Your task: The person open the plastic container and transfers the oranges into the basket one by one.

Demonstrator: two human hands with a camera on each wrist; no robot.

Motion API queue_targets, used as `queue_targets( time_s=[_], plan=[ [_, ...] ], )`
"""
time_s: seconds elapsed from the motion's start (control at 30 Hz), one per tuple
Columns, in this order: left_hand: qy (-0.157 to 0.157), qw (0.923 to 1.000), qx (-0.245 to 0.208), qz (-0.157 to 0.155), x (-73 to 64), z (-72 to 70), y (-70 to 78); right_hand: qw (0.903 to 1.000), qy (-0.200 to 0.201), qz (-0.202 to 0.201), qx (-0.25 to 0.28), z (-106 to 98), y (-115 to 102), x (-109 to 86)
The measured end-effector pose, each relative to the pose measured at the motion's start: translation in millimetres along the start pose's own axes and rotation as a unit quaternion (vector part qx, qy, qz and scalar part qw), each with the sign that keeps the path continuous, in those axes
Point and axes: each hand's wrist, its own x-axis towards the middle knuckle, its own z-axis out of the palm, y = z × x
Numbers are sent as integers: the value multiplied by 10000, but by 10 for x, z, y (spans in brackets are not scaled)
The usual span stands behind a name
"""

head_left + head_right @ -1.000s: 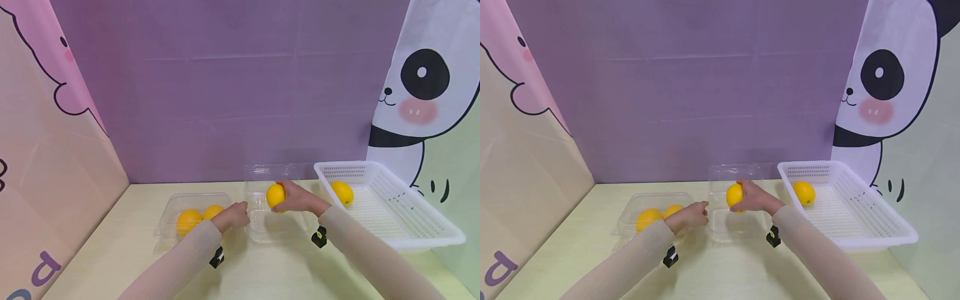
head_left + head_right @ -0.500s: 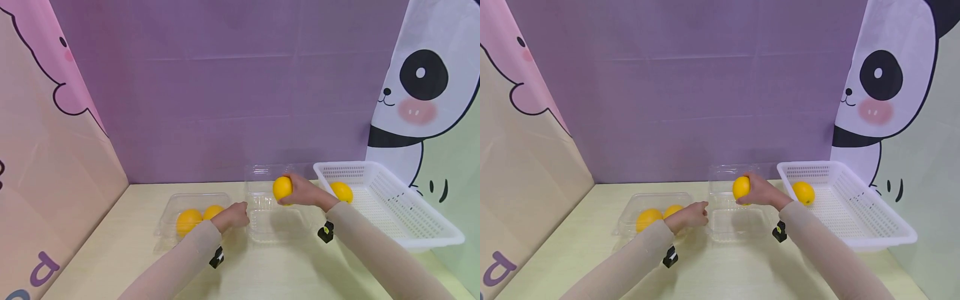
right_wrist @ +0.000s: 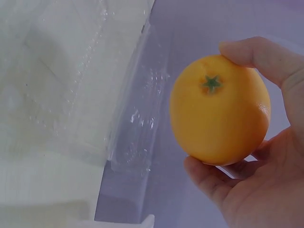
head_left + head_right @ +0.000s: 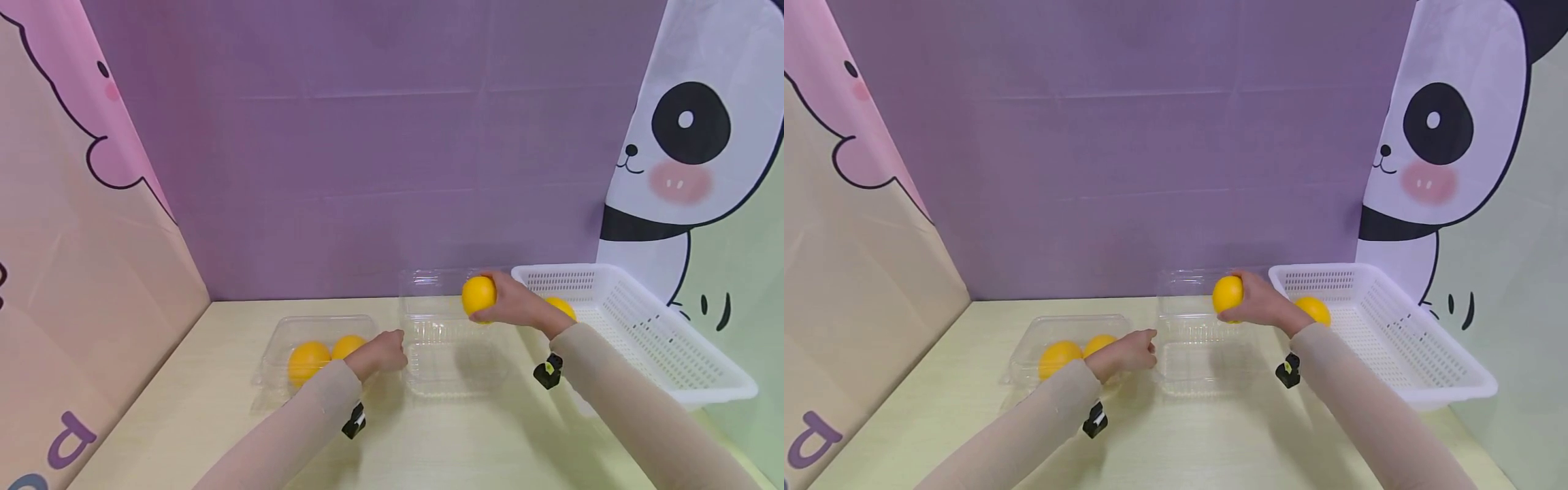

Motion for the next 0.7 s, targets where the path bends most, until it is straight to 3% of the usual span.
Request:
queue_targets(
  time_s=[0.2, 0.7],
  plan=[
    [-30, 10000, -20, -18, -8, 2, 6, 9997, 43, 205, 93, -118, 14, -43],
    [-66, 10000, -38, -35, -4, -3, 5, 9994, 181, 287, -74, -279, 89, -129]
  ],
)
